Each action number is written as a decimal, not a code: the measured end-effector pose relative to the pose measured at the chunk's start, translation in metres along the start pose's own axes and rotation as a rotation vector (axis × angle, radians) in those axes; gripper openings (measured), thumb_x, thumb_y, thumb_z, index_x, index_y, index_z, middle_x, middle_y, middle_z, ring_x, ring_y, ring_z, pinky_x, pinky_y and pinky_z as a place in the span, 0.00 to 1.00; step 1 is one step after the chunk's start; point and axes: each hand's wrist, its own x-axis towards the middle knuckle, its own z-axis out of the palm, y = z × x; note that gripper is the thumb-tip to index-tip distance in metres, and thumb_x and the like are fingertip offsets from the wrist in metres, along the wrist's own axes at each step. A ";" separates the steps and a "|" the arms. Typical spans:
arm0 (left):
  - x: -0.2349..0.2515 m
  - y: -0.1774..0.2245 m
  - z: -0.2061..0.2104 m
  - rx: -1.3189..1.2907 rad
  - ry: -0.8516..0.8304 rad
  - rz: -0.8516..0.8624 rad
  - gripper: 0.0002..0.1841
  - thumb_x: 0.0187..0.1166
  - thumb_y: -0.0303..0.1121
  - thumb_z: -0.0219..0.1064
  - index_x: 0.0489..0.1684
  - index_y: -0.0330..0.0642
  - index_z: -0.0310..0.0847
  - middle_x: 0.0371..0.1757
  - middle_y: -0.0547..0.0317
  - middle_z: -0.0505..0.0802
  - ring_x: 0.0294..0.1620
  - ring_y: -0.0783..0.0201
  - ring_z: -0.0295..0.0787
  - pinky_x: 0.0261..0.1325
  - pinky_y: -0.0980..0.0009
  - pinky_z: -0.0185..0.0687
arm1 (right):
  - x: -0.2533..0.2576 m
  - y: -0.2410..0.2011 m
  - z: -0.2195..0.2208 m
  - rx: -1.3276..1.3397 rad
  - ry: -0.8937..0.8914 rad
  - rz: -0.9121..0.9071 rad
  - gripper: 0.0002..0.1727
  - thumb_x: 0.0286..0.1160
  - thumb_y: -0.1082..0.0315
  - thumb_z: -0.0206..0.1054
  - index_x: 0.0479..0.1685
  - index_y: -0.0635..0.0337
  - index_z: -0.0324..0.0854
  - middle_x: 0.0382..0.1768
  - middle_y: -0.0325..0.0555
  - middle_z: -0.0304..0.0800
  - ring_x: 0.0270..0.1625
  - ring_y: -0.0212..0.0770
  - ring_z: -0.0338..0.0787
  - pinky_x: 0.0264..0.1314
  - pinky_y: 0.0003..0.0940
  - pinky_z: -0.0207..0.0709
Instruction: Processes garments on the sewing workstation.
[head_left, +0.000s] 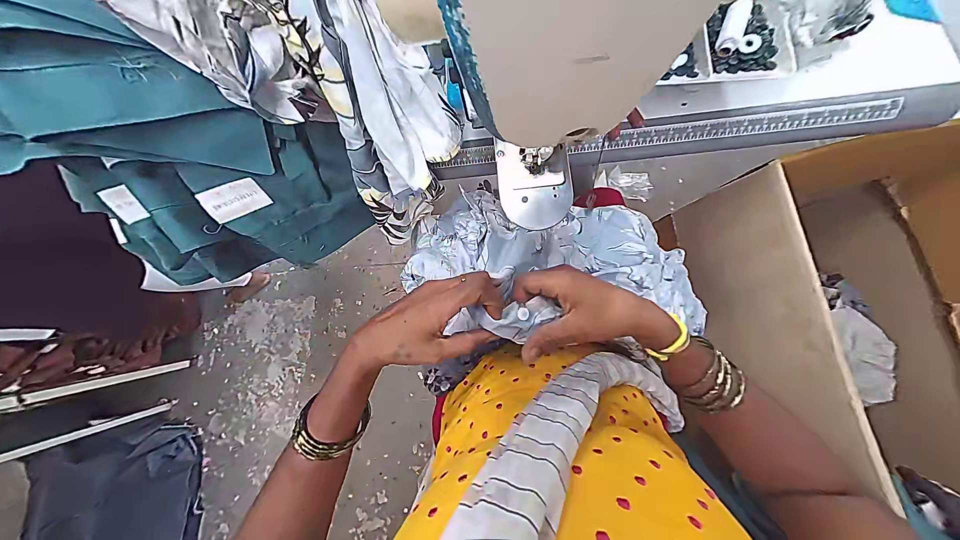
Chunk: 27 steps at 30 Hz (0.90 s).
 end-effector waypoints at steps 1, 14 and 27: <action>-0.002 -0.002 -0.001 0.017 0.016 -0.015 0.13 0.84 0.39 0.67 0.50 0.38 0.77 0.49 0.53 0.89 0.62 0.71 0.85 0.72 0.73 0.77 | -0.002 -0.001 -0.005 0.020 0.034 0.034 0.19 0.65 0.52 0.81 0.39 0.58 0.82 0.31 0.29 0.84 0.35 0.15 0.80 0.39 0.14 0.73; 0.014 -0.005 0.012 -0.080 0.135 -0.263 0.23 0.87 0.48 0.62 0.65 0.37 0.83 0.55 0.58 0.93 0.56 0.75 0.88 0.64 0.73 0.83 | -0.017 -0.004 -0.022 0.191 0.265 0.140 0.09 0.79 0.65 0.68 0.49 0.58 0.90 0.40 0.25 0.92 0.42 0.14 0.86 0.47 0.13 0.80; 0.038 -0.009 0.011 -0.167 0.212 -0.363 0.14 0.80 0.44 0.69 0.51 0.44 0.86 0.46 0.70 0.90 0.49 0.82 0.84 0.57 0.80 0.81 | -0.028 -0.012 -0.030 0.078 0.342 0.181 0.10 0.83 0.62 0.66 0.47 0.58 0.87 0.33 0.23 0.86 0.36 0.11 0.80 0.42 0.11 0.74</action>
